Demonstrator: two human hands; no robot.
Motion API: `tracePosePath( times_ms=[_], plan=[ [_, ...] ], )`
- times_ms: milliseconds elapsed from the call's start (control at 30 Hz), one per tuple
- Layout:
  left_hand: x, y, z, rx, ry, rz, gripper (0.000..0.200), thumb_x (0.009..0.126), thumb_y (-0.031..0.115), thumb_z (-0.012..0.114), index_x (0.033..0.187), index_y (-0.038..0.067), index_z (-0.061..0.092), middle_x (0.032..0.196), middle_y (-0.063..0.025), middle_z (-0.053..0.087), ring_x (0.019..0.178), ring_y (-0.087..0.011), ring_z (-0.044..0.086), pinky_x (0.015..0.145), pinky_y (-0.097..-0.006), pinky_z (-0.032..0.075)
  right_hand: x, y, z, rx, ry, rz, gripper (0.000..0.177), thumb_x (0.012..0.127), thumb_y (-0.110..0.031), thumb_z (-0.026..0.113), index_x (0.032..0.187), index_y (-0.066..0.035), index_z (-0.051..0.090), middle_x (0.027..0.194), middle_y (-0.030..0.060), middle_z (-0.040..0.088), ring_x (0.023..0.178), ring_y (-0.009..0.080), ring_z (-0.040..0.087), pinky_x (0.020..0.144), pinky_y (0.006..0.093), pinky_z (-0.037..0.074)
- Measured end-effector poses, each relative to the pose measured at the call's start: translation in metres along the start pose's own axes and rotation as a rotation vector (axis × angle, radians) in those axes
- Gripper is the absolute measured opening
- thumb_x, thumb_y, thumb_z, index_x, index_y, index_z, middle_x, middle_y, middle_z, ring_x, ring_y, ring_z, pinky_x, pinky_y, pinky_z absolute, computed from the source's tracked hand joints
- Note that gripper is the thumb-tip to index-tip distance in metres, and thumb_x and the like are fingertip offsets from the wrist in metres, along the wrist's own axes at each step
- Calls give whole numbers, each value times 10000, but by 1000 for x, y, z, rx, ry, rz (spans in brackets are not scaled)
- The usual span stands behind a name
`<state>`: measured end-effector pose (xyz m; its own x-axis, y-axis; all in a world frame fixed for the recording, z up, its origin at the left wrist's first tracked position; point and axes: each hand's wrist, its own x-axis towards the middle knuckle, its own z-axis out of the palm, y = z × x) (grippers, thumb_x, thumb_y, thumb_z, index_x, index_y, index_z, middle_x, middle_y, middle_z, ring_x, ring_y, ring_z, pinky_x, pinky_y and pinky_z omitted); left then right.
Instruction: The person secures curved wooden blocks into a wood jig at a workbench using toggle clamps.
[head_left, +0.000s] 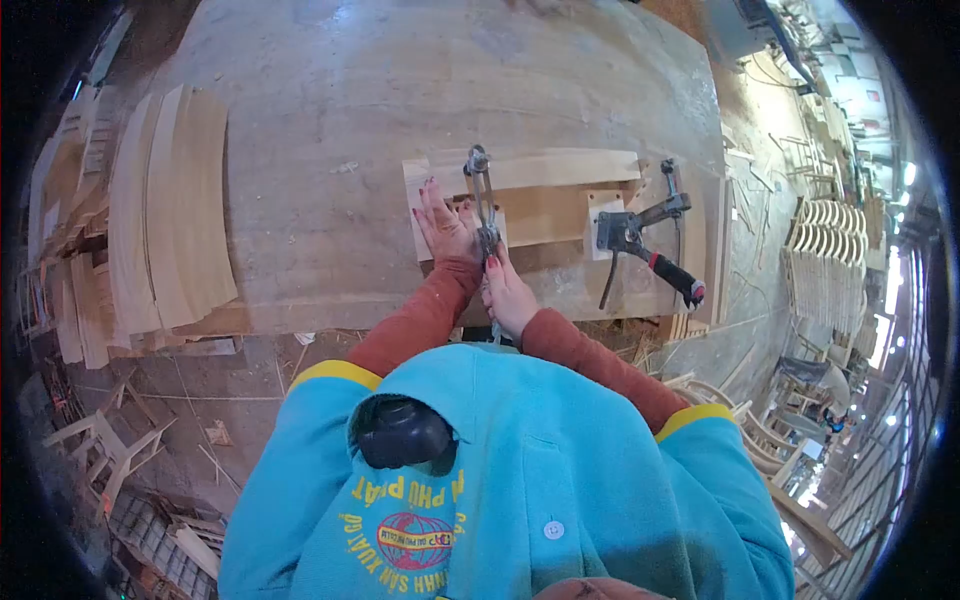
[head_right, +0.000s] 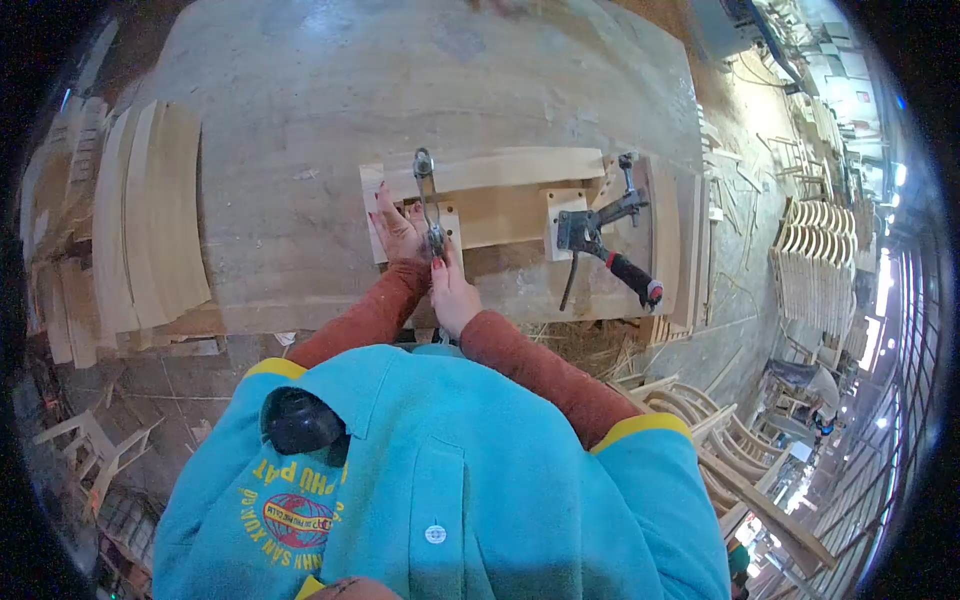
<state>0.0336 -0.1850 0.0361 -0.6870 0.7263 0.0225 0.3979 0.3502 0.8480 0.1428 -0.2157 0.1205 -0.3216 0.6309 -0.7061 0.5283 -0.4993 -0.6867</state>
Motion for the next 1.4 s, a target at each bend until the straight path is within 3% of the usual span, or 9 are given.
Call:
tracePosePath(
  times_ms=[167,300,467,600,767,833,1033,1133,1400],
  plan=[
    [2,-9,4,32,41,25,702,838,207,559,1402,90,156,1429,-128,272,1350,-277,204,1101,-478,71,13,12,3,-43,-2,-21,557,975,-371,316,1447,-215,63,649,-20,389,512,83,388,430,239,363],
    [4,-13,8,-137,25,9,646,845,185,534,1385,42,209,1393,-175,318,1298,-334,282,1093,-451,127,-58,-46,-33,528,-427,333,559,973,-355,341,1444,-234,65,642,-15,383,501,83,382,404,231,349],
    [7,-17,4,14,72,60,709,807,219,606,1381,89,212,1364,-161,352,1276,-311,329,1092,-470,128,-73,-78,-41,275,-321,278,753,934,-371,426,1433,-148,-92,765,73,568,434,144,493,399,284,433],
    [34,39,-34,348,135,323,717,740,275,669,1338,90,320,1311,-191,394,1217,-332,386,1017,-433,272,-119,-117,-102,-25,-393,-16,698,920,-293,480,1442,-115,51,921,119,620,499,118,551,437,253,456],
    [111,70,-34,438,-689,610,592,596,327,764,1092,89,544,1039,-151,565,1034,-350,501,891,-445,389,-140,-85,-176,-319,500,-594,419,864,-78,530,1271,-38,438,1046,152,577,900,158,604,745,260,487],
    [113,83,-36,291,-852,574,502,586,349,758,981,90,586,882,-175,602,839,-349,583,728,-418,480,-143,-93,-170,62,639,-528,378,848,-21,529,1224,-4,492,1048,130,555,1007,190,554,803,268,464],
    [154,87,-83,461,-571,648,655,590,448,723,1123,113,545,1028,-136,605,956,-310,580,806,-414,464,-104,-35,-200,-943,959,-680,490,840,-37,557,1309,-13,417,1164,147,510,1035,197,524,887,308,437],
    [150,80,-177,412,-369,374,745,576,481,732,1193,125,516,1063,-137,604,949,-304,587,816,-406,465,-88,-18,-206,-210,703,-633,448,878,-43,517,1315,-39,422,1051,104,556,942,153,542,831,274,446],
    [113,-9,-390,698,485,-4,676,574,460,746,1117,96,572,1075,-134,523,1049,-308,488,866,-418,429,-77,-39,-207,-178,745,-562,413,885,-18,473,1295,-65,466,809,38,579,774,110,539,764,262,458]
  ],
)
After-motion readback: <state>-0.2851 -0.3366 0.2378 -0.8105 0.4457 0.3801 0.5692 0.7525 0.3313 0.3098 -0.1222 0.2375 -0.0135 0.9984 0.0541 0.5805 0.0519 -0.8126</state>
